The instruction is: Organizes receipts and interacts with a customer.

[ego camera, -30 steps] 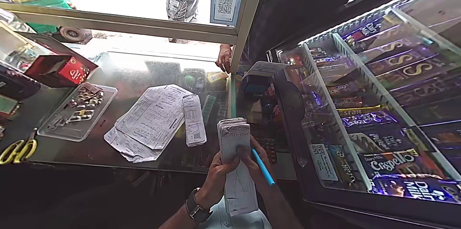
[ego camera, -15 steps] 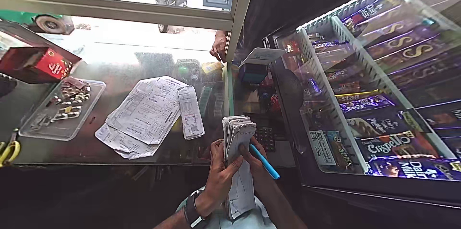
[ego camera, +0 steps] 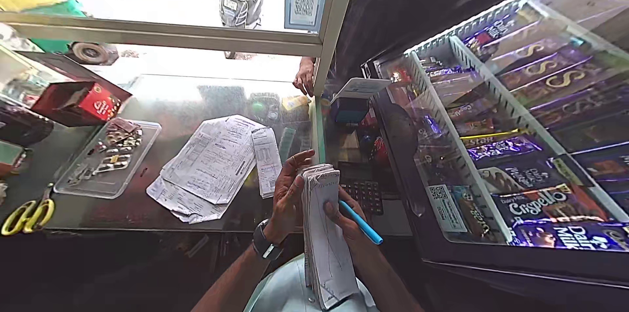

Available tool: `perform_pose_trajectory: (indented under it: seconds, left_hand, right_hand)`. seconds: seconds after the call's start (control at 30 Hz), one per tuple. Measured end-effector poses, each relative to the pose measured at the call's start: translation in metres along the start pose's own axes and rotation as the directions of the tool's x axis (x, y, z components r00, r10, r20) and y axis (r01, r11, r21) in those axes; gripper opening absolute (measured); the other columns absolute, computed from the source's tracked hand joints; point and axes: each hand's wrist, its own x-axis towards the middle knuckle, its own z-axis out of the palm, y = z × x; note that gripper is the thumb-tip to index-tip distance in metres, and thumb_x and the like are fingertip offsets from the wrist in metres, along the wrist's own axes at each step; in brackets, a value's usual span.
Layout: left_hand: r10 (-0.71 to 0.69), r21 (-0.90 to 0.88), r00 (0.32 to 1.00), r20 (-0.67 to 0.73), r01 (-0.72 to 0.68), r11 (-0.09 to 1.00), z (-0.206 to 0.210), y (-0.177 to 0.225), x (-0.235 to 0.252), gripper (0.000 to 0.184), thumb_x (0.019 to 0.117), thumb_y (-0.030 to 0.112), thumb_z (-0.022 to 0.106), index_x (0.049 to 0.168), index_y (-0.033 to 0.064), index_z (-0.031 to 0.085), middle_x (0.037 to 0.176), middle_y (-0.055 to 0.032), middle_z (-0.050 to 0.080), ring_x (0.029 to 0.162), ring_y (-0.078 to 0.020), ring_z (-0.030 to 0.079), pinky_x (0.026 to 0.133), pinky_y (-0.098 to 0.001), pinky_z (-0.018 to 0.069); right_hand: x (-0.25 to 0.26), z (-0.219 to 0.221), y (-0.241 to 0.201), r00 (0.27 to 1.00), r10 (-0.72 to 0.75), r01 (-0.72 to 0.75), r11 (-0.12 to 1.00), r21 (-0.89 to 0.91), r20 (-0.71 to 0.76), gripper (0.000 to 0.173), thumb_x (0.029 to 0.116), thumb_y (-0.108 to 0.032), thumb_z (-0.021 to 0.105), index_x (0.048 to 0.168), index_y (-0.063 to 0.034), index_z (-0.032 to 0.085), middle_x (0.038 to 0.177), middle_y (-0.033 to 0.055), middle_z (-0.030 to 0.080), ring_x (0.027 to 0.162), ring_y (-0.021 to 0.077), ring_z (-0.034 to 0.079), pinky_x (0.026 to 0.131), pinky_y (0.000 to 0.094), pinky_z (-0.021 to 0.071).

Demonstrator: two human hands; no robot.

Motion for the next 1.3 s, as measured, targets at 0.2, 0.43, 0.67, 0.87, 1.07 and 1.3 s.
perform_pose_trajectory:
  seconds: [0.2, 0.43, 0.67, 0.87, 1.07, 1.3]
  left_hand:
    - [0.022, 0.223, 0.979, -0.203, 0.024, 0.975, 0.015, 0.002, 0.000, 0.022, 0.1047, 0.010, 0.048, 0.104, -0.0042, 0.064, 0.105, -0.0115, 0.072, 0.099, -0.0160, 0.070, 0.090, -0.0338, 0.0588]
    - [-0.042, 0.089, 0.970, -0.238, 0.065, 0.994, -0.001, 0.017, 0.009, 0.055, 0.1092, 0.026, 0.017, 0.125, -0.0089, 0.057, 0.125, -0.0205, 0.067, 0.115, -0.0268, 0.065, 0.101, -0.0419, 0.0532]
    - [-0.493, 0.081, 0.836, -0.240, 0.524, 0.848, -0.029, 0.084, 0.024, 0.023, 0.1033, -0.003, 0.046, 0.118, -0.0055, 0.064, 0.119, -0.0172, 0.072, 0.087, -0.0238, 0.076, 0.069, -0.0343, 0.0644]
    - [-0.529, 0.486, 0.849, 0.010, 0.458, 0.744, -0.023, 0.097, 0.020, 0.034, 0.0927, 0.015, 0.073, 0.120, -0.0051, 0.067, 0.103, -0.0103, 0.072, 0.087, -0.0119, 0.070, 0.079, -0.0309, 0.0607]
    - [-0.557, 0.713, 0.828, -0.055, 0.423, 0.559, -0.009, 0.081, 0.010, 0.062, 0.0785, 0.029, 0.088, 0.128, 0.0023, 0.062, 0.111, -0.0119, 0.070, 0.103, -0.0177, 0.067, 0.094, -0.0398, 0.0547]
    - [-0.512, 0.693, 0.859, -0.026, 0.385, 0.610, -0.008, 0.074, 0.005, 0.054, 0.0802, 0.028, 0.086, 0.122, 0.0024, 0.063, 0.104, -0.0094, 0.072, 0.097, -0.0150, 0.069, 0.090, -0.0378, 0.0569]
  right_hand:
    - [-0.004, 0.010, -0.009, 0.982, 0.185, -0.182, 0.980, -0.076, 0.033, 0.042, 0.0953, -0.023, 0.071, 0.132, -0.0047, 0.060, 0.113, 0.0039, 0.073, 0.102, 0.0100, 0.071, 0.091, 0.0277, 0.0595]
    - [0.002, 0.010, -0.005, 0.990, 0.139, -0.139, 0.990, -0.015, -0.001, 0.043, 0.0920, -0.016, 0.074, 0.130, -0.0019, 0.062, 0.112, 0.0107, 0.073, 0.098, 0.0159, 0.073, 0.087, 0.0308, 0.0618]
    - [0.003, -0.004, -0.018, 0.997, 0.075, -0.078, 0.990, -0.115, -0.029, 0.039, 0.0899, -0.018, 0.075, 0.126, -0.0048, 0.066, 0.108, 0.0065, 0.074, 0.095, 0.0116, 0.073, 0.083, 0.0263, 0.0621]
    - [0.012, -0.004, -0.020, 0.988, 0.036, 0.018, 0.939, -0.343, 0.151, 0.040, 0.0882, -0.019, 0.077, 0.127, -0.0150, 0.067, 0.114, -0.0085, 0.074, 0.103, 0.0038, 0.070, 0.092, 0.0216, 0.0581]
    - [0.015, -0.004, -0.006, 0.974, 0.001, 0.122, 0.840, -0.529, 0.227, 0.057, 0.0893, -0.034, 0.077, 0.136, -0.0055, 0.060, 0.120, -0.0040, 0.072, 0.108, 0.0035, 0.068, 0.096, 0.0214, 0.0564]
    - [0.008, -0.001, -0.010, 0.951, -0.051, 0.233, 0.766, -0.599, 0.305, 0.061, 0.0915, -0.038, 0.075, 0.140, -0.0057, 0.058, 0.130, -0.0047, 0.069, 0.115, -0.0021, 0.064, 0.101, 0.0179, 0.0526]
